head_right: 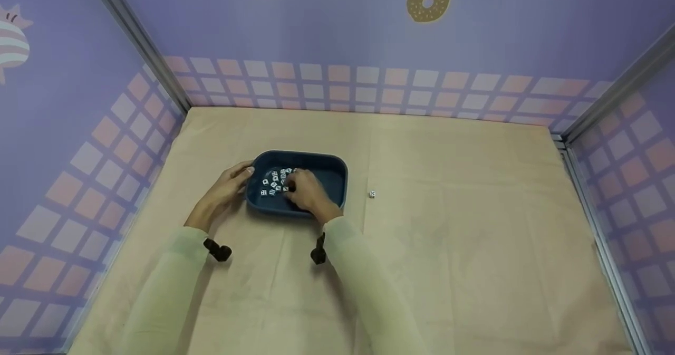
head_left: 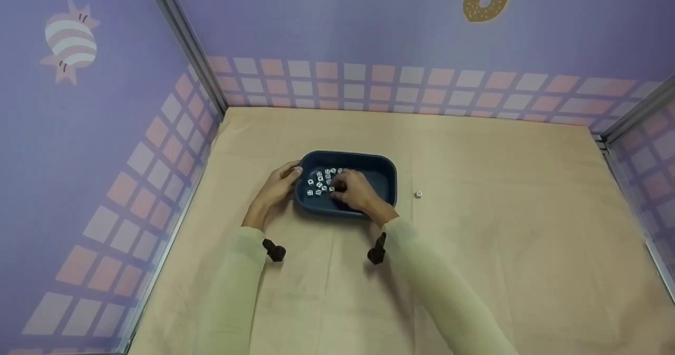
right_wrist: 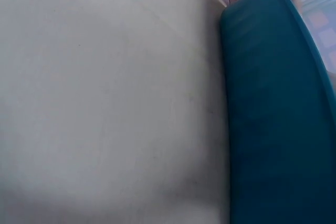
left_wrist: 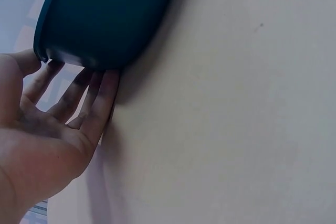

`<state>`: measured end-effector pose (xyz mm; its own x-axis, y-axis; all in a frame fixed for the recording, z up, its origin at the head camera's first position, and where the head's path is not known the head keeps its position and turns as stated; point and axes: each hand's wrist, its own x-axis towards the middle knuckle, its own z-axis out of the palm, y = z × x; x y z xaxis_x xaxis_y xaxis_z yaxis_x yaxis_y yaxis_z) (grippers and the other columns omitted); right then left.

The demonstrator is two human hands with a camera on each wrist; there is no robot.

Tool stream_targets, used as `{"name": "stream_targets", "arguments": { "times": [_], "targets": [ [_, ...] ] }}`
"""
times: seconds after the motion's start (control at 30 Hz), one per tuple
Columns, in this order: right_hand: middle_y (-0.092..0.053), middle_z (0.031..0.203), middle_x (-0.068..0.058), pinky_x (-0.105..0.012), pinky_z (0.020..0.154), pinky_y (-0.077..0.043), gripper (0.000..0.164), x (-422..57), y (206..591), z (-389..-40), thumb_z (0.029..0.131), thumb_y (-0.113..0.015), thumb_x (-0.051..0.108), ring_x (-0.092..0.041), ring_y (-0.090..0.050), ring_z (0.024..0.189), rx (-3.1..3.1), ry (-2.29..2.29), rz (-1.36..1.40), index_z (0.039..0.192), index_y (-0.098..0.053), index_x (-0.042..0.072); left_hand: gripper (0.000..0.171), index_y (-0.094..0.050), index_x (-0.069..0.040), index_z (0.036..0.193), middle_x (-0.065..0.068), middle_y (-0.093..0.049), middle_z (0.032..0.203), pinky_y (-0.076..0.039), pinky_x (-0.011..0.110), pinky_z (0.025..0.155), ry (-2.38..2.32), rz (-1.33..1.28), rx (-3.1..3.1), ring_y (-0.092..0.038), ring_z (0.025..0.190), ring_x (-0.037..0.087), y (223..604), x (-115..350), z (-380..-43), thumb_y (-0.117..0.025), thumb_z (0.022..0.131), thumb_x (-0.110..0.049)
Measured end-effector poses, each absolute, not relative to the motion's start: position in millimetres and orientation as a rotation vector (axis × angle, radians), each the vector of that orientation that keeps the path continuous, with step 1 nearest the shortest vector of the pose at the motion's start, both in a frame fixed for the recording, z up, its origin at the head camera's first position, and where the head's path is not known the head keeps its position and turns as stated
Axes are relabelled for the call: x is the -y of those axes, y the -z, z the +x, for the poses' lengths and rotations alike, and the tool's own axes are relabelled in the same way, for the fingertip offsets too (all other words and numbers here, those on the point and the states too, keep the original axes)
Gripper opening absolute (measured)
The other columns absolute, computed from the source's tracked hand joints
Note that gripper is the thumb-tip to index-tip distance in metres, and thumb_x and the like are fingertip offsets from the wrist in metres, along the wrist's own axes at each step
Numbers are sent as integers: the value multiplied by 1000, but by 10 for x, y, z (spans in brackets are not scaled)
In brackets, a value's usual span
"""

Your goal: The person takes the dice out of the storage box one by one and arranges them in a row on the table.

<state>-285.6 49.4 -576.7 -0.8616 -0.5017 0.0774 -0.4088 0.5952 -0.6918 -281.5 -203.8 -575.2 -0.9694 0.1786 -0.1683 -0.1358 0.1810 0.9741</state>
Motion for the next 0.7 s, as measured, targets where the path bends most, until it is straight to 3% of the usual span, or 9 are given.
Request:
{"name": "stream_targets", "arguments": {
  "times": [0.17, 0.37, 0.7],
  "targets": [
    [-69, 107, -12, -42, 93, -55, 16, -479, 5755, -2849, 94, -81, 7, -28, -68, 102, -2678, 1110, -745, 108, -77, 0, 48, -50, -10, 157, 20, -56, 150, -53, 44, 101, -1857, 45, -2222, -63, 128, 39, 5757, 2044, -2804, -52, 114, -31],
    [-71, 105, -12, -42, 91, -56, 10, -475, 5748, -2859, 95, -79, 4, -26, -68, 100, -2682, 1089, -760, 104, -77, 1, 51, -49, -11, 159, 18, -52, 156, -47, 50, 110, -1840, 31, -2221, -60, 133, 40, 5772, 2052, -2796, -52, 114, -34],
    [-69, 104, -7, -36, 83, -56, 17, -644, 5528, -2867, 96, -76, 8, -21, -65, 92, -2669, 1336, -778, 111, -74, 1, 53, -48, -10, 160, 17, -49, 160, -41, 52, 117, -1859, 32, -2240, -55, 140, 38, 5784, 2029, -2775, -51, 114, -37]
  ]
}}
